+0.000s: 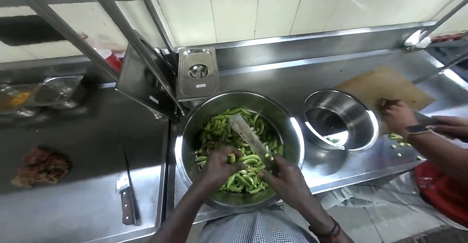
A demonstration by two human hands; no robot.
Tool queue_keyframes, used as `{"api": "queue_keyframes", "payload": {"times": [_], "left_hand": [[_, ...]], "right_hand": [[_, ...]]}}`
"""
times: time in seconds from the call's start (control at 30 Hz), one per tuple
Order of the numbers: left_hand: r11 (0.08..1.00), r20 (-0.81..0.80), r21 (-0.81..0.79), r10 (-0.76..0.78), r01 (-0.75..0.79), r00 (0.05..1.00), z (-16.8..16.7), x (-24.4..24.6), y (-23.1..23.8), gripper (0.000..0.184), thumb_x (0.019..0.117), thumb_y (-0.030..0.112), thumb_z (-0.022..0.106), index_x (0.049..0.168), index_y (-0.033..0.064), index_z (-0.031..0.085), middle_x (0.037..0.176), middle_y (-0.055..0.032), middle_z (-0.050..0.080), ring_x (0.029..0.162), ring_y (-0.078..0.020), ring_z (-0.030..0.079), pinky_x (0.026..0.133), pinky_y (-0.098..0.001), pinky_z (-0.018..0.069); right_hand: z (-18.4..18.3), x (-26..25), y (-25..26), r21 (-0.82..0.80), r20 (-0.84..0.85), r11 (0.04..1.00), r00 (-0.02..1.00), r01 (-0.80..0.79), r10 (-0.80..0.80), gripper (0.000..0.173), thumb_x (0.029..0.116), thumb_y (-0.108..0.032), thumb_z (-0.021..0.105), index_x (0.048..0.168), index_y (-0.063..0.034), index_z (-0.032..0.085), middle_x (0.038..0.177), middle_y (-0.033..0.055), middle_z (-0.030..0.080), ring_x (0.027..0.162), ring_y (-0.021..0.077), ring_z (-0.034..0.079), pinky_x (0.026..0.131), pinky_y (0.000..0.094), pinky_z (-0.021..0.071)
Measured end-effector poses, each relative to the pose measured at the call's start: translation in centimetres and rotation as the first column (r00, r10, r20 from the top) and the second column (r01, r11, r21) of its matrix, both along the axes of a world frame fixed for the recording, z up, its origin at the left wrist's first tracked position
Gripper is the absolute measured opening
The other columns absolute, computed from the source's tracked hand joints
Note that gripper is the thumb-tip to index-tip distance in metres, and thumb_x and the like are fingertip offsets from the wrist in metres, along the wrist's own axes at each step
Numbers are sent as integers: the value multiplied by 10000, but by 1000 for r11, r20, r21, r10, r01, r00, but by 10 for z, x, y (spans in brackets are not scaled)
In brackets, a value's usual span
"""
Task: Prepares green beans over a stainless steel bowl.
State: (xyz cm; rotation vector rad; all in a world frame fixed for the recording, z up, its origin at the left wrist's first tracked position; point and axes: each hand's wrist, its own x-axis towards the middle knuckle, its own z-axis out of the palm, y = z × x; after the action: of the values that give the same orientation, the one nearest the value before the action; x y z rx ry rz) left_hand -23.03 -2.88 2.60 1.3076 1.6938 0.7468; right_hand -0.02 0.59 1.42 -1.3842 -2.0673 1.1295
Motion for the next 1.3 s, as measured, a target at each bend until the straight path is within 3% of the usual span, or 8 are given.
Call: {"api": "queue_keyframes", "payload": {"times": [0.17, 0.43, 0.57, 0.67, 0.77, 0.93, 1.17, 1.3], "left_hand": [[967, 97, 246, -90, 63, 991, 0, 26, -16, 158, 815, 101, 815, 953, 154, 759, 1054, 29, 705, 972, -86, 668, 811, -298, 592], [946, 52, 323, -34, 15, 998, 1, 36, -22, 148, 810, 142, 819, 943, 158, 759, 979, 52, 701, 906, -35, 662, 802, -260, 584], [962, 348, 170, 146, -215, 926, -2, 37, -18, 270, 806, -19, 816, 1029, 102, 723, 892, -43, 724, 693, -129, 675, 630, -302, 600], [928, 735, -160, 340, -337, 587, -1, 36, -17, 156, 908, -45, 676, 1030, 52, 666, 816, -106, 655, 555, -136, 562, 506, -266, 519], [871, 789, -389, 484, -301, 378, 0, 38, -19, 77, 970, 18, 610, 1004, 85, 625, 745, -64, 602, 532, -106, 522, 495, -244, 498], [863, 808, -421, 497, -279, 317, -5, 52, -24, 94, 958, -24, 592, 1015, 51, 594, 741, -86, 604, 563, -126, 553, 522, -259, 505], [833, 782, -469, 546, -294, 300, -2, 57, -20, 128, 1020, 95, 575, 934, 64, 665, 726, -72, 616, 579, -128, 575, 553, -256, 526], [756, 703, -545, 647, -362, 295, -10, 63, -3, 134, 1034, 145, 572, 1107, 72, 658, 943, -108, 688, 800, -206, 669, 680, -358, 569]], "right_hand": [[3, -6, -4, 20, -48, 999, 998, -28, 29, 470, 838, -621, 732, 933, -169, 647, 689, -42, 596, 606, 98, 593, 570, 346, 525], [1, -9, -11, 41, -63, 996, 995, -81, 83, 458, 928, -589, 643, 797, -150, 629, 571, -54, 483, 499, 78, 482, 498, 299, 438], [-2, -8, -15, 94, -123, 994, 989, -65, 76, 461, 924, -612, 632, 839, -160, 665, 576, -68, 501, 493, 59, 488, 478, 282, 447], [-3, -3, -13, 174, -85, 984, 995, -40, 55, 506, 860, -670, 665, 862, -165, 667, 637, -66, 568, 556, 71, 558, 529, 322, 508], [-3, -6, -16, 302, -29, 953, 999, -32, 43, 539, 777, -682, 740, 847, -155, 651, 659, -57, 562, 570, 70, 547, 529, 303, 497], [-4, -13, -21, 483, 26, 875, 999, -40, 31, 464, 838, -584, 721, 816, -127, 644, 634, -24, 562, 541, 106, 564, 487, 311, 493], [-5, -9, -22, 484, 48, 872, 997, -76, 61, 483, 936, -604, 609, 761, -153, 608, 589, -51, 505, 502, 82, 518, 455, 289, 448], [1, 1, -22, 400, -12, 915, 999, -43, 52, 448, 931, -552, 657, 816, -119, 664, 648, -21, 586, 565, 91, 580, 518, 301, 509]]}}
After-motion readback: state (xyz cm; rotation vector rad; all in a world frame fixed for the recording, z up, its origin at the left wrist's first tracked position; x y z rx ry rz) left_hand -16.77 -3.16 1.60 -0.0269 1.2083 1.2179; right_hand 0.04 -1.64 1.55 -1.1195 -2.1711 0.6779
